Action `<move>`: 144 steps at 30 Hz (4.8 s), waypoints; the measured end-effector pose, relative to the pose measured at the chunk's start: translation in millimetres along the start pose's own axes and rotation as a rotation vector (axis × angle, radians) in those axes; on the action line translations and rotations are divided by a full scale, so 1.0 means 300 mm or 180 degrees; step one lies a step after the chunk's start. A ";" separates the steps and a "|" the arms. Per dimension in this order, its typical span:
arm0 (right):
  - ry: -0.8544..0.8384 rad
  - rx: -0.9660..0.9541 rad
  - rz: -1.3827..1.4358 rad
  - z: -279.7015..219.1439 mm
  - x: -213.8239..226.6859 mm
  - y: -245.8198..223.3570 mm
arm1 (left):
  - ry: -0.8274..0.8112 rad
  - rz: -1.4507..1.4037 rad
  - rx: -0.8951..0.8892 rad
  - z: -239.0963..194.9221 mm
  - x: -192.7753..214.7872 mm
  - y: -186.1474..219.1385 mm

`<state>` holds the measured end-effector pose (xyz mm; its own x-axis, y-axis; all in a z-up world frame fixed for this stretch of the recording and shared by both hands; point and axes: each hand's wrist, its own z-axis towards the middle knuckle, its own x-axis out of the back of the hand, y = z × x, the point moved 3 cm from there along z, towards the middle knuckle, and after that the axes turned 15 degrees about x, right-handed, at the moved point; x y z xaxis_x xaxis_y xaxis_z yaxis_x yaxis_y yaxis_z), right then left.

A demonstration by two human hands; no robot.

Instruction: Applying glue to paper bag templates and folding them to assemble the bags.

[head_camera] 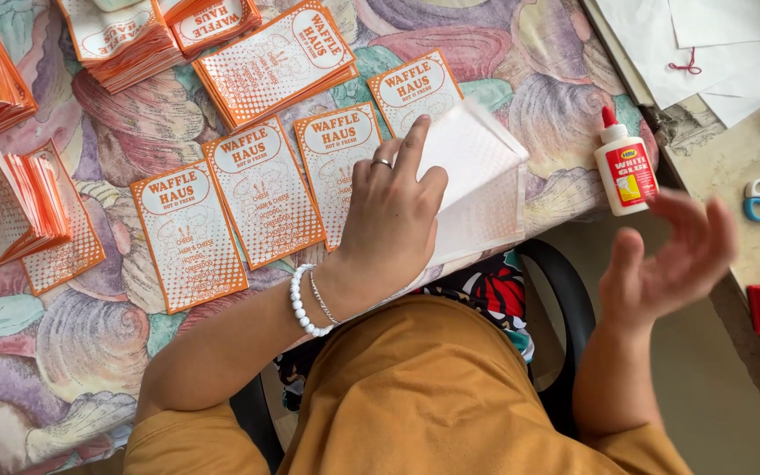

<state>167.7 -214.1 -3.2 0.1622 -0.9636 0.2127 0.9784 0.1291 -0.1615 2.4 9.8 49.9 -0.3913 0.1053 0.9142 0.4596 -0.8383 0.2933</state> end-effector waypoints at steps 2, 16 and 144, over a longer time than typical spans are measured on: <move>-0.0429 -0.0584 0.0725 0.081 -0.042 0.015 | 0.0108 -0.0131 -0.0192 -0.022 0.024 -0.002; -0.1868 -0.2027 0.2325 0.205 -0.331 -0.076 | 0.0563 -0.0606 -0.0727 -0.250 0.243 -0.083; -0.1337 -0.1214 0.1717 0.273 -0.194 -0.089 | 0.1340 -0.4235 0.1471 -0.205 0.057 -0.110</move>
<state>142.8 -142.3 67.8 0.7121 -0.6113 0.3452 0.6512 0.3916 -0.6501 -68.6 6.5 38.7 -0.8820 0.4176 -0.2185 -0.2405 -0.0002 0.9706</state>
